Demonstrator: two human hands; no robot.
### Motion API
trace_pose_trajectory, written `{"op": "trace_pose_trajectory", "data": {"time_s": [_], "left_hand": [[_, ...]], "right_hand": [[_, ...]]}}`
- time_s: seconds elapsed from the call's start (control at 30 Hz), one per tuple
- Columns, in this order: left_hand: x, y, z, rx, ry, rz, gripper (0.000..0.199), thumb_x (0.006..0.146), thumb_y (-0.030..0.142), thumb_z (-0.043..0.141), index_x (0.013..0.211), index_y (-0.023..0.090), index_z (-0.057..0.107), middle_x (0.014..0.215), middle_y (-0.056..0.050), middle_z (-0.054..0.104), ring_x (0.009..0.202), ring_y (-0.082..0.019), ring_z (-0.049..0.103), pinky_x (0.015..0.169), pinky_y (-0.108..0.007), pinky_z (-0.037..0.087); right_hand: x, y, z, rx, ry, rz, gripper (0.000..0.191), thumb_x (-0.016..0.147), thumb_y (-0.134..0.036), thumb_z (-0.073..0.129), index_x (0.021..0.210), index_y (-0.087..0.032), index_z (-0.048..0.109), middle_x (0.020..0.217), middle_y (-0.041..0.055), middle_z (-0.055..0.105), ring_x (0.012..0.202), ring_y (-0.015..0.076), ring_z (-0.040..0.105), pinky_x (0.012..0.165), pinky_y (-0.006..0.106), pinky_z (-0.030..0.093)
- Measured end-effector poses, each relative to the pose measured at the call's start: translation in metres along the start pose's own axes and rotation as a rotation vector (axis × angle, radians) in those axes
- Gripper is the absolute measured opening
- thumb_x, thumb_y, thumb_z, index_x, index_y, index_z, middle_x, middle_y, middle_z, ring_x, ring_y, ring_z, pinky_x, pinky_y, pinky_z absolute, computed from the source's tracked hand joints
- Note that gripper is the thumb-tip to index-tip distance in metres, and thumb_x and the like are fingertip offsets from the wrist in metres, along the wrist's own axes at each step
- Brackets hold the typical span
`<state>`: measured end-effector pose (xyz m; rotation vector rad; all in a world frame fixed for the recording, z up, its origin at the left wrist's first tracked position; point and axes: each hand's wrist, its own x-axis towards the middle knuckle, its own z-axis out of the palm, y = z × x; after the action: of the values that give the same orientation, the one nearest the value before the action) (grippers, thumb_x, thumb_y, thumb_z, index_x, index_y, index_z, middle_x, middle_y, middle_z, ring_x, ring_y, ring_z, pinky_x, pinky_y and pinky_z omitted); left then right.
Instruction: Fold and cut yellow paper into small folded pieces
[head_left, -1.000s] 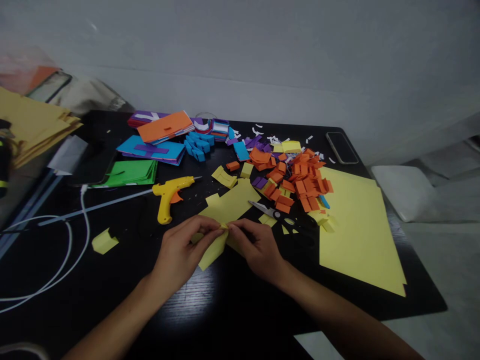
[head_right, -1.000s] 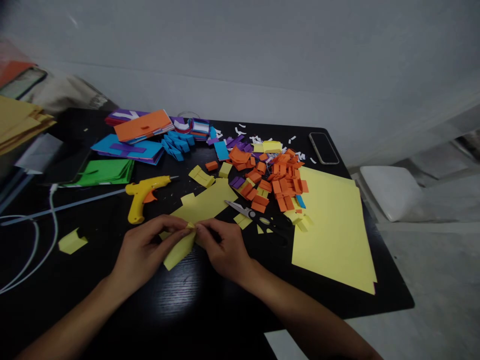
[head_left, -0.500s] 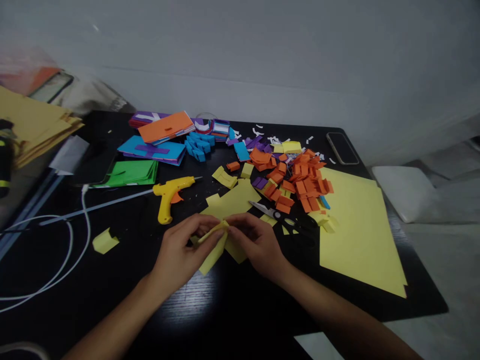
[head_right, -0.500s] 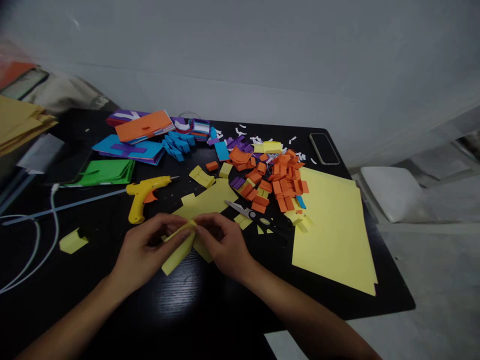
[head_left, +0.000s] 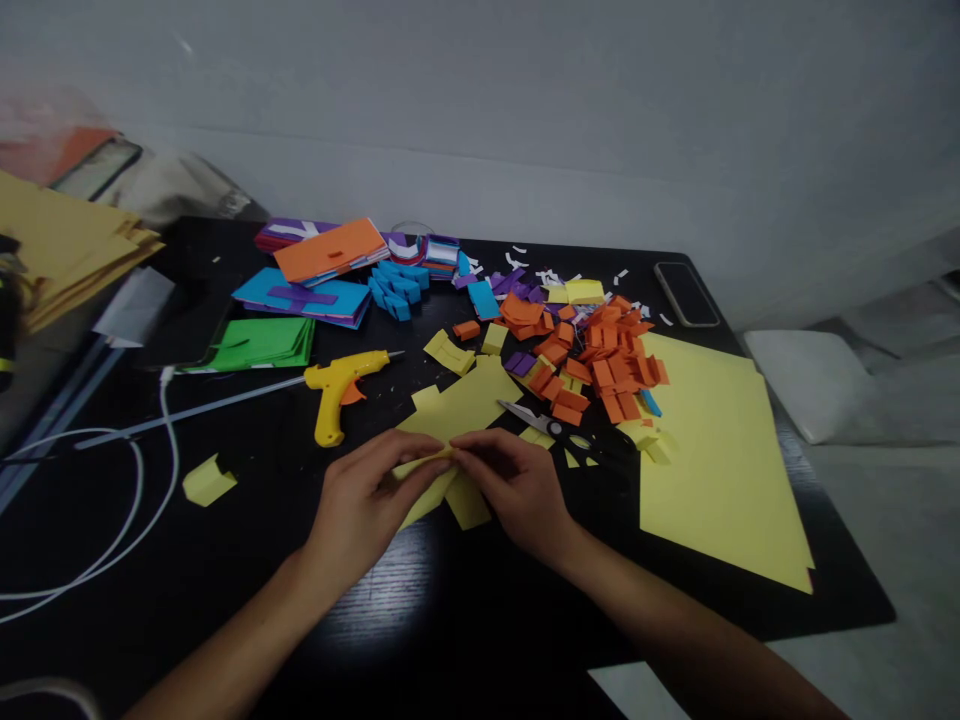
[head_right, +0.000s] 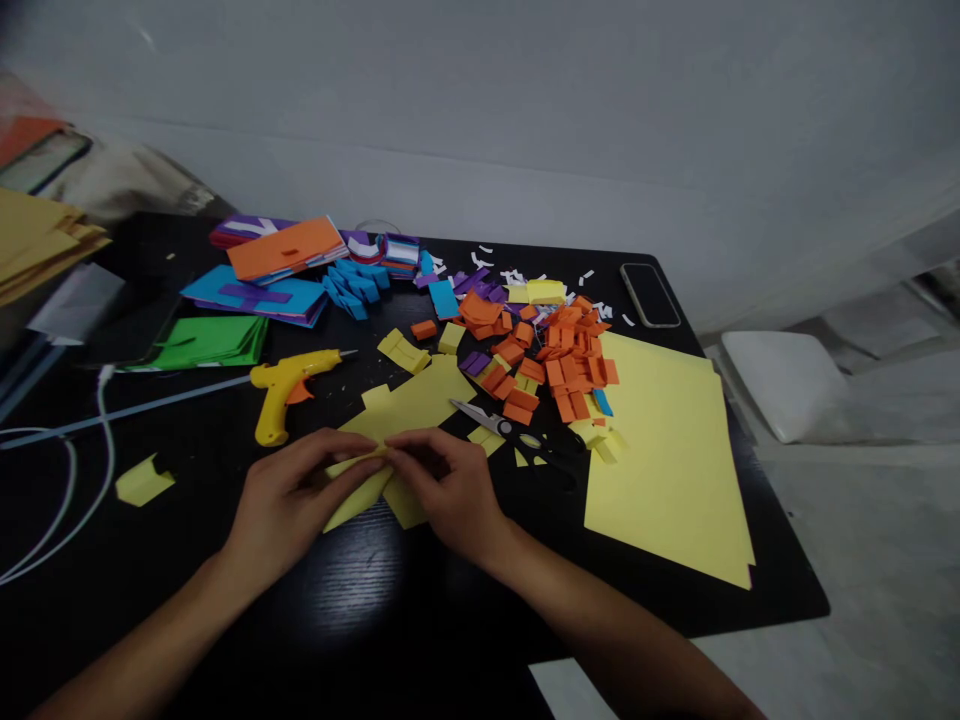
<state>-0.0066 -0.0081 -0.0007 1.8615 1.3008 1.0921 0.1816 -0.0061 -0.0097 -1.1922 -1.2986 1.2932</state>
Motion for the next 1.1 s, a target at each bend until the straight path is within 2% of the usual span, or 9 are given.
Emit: {"op": "trace_pose_trajectory", "data": {"time_s": [0.17, 0.3, 0.77, 1.1], "left_hand": [[-0.0011, 0.0025, 0.0026, 0.008, 0.047, 0.020, 0.005, 0.090, 0.018, 0.077, 0.092, 0.020, 0.073, 0.085, 0.000, 0.074, 0.075, -0.013, 0.069, 0.065, -0.021, 0.052], [-0.0024, 0.0026, 0.0040, -0.001, 0.061, 0.013, 0.006, 0.089, 0.018, 0.077, 0.090, 0.020, 0.072, 0.086, 0.000, 0.074, 0.077, -0.013, 0.069, 0.067, -0.022, 0.053], [-0.0030, 0.0064, 0.0059, 0.005, 0.111, -0.061, 0.004, 0.086, 0.021, 0.080, 0.088, 0.022, 0.077, 0.081, 0.001, 0.076, 0.066, -0.012, 0.068, 0.056, -0.020, 0.051], [-0.0026, 0.0051, 0.0048, -0.094, 0.085, -0.192, 0.005, 0.084, 0.026, 0.082, 0.084, 0.023, 0.078, 0.081, 0.000, 0.079, 0.073, -0.017, 0.075, 0.063, -0.023, 0.058]], "right_hand": [[-0.0003, -0.0032, 0.0003, 0.048, 0.033, 0.056, 0.010, 0.086, -0.029, 0.077, 0.093, -0.022, 0.080, 0.088, 0.0032, 0.081, 0.079, 0.0175, 0.076, 0.073, 0.027, 0.060], [-0.0002, -0.0022, 0.0010, 0.075, 0.049, 0.079, 0.010, 0.085, -0.029, 0.079, 0.093, -0.023, 0.081, 0.089, 0.0027, 0.081, 0.081, 0.0169, 0.076, 0.074, 0.026, 0.059], [-0.0008, -0.0031, 0.0022, 0.082, 0.078, 0.102, 0.010, 0.084, -0.030, 0.078, 0.091, -0.023, 0.081, 0.087, 0.0031, 0.081, 0.079, 0.0178, 0.075, 0.072, 0.028, 0.059], [-0.0006, -0.0052, 0.0010, 0.064, 0.075, 0.102, 0.010, 0.084, -0.030, 0.078, 0.091, -0.023, 0.081, 0.086, 0.0034, 0.081, 0.078, 0.0183, 0.074, 0.071, 0.028, 0.059]]}}
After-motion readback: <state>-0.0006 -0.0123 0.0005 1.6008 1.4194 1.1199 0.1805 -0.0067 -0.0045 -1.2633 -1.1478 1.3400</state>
